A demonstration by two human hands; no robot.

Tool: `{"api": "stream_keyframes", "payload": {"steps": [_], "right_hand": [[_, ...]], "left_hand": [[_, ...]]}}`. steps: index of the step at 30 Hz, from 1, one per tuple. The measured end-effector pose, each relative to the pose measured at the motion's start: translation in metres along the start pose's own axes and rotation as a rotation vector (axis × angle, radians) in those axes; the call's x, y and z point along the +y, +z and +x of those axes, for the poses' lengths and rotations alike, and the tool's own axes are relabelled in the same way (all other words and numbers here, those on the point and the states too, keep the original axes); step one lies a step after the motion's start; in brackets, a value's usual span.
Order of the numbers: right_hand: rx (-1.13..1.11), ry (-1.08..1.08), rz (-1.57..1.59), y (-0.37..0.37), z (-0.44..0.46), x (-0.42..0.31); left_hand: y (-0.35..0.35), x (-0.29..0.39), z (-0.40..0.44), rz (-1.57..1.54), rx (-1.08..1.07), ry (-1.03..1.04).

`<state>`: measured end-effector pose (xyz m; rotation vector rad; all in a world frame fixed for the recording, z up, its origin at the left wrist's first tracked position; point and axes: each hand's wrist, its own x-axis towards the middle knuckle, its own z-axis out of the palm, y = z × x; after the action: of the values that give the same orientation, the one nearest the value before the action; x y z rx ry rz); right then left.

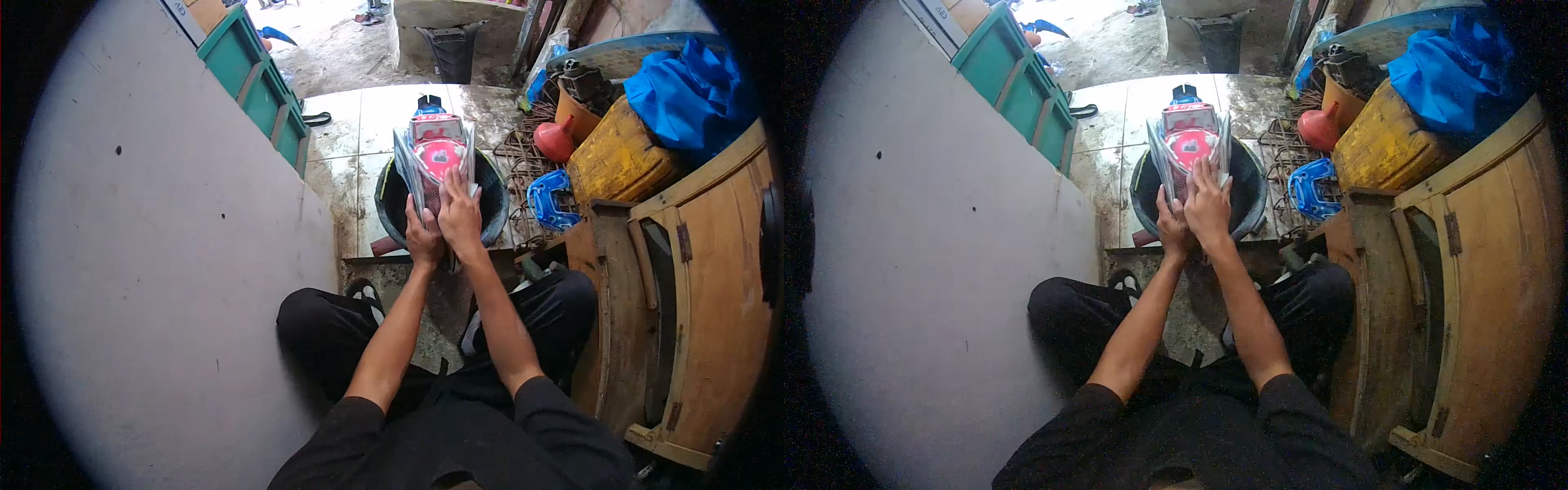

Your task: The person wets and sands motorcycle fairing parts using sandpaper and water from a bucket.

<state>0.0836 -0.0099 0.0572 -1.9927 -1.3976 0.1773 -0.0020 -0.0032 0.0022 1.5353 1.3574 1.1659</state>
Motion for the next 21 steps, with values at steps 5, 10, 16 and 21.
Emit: {"api": "stream_keyframes", "payload": {"steps": [5, 10, 16, 21], "right_hand": [[0.001, 0.016, -0.155, 0.007, 0.065, 0.004], [-0.001, -0.017, -0.079, 0.004, 0.060, 0.009], [0.121, 0.003, 0.054, 0.014, -0.034, -0.001], [0.169, 0.003, 0.079, 0.014, -0.010, 0.006]], "left_hand": [[-0.002, 0.003, 0.000, -0.004, -0.022, -0.026], [0.005, -0.010, -0.001, 0.024, 0.046, 0.072], [0.000, -0.005, -0.002, -0.028, -0.024, 0.018], [0.005, -0.012, 0.003, -0.015, 0.018, 0.043]]}}
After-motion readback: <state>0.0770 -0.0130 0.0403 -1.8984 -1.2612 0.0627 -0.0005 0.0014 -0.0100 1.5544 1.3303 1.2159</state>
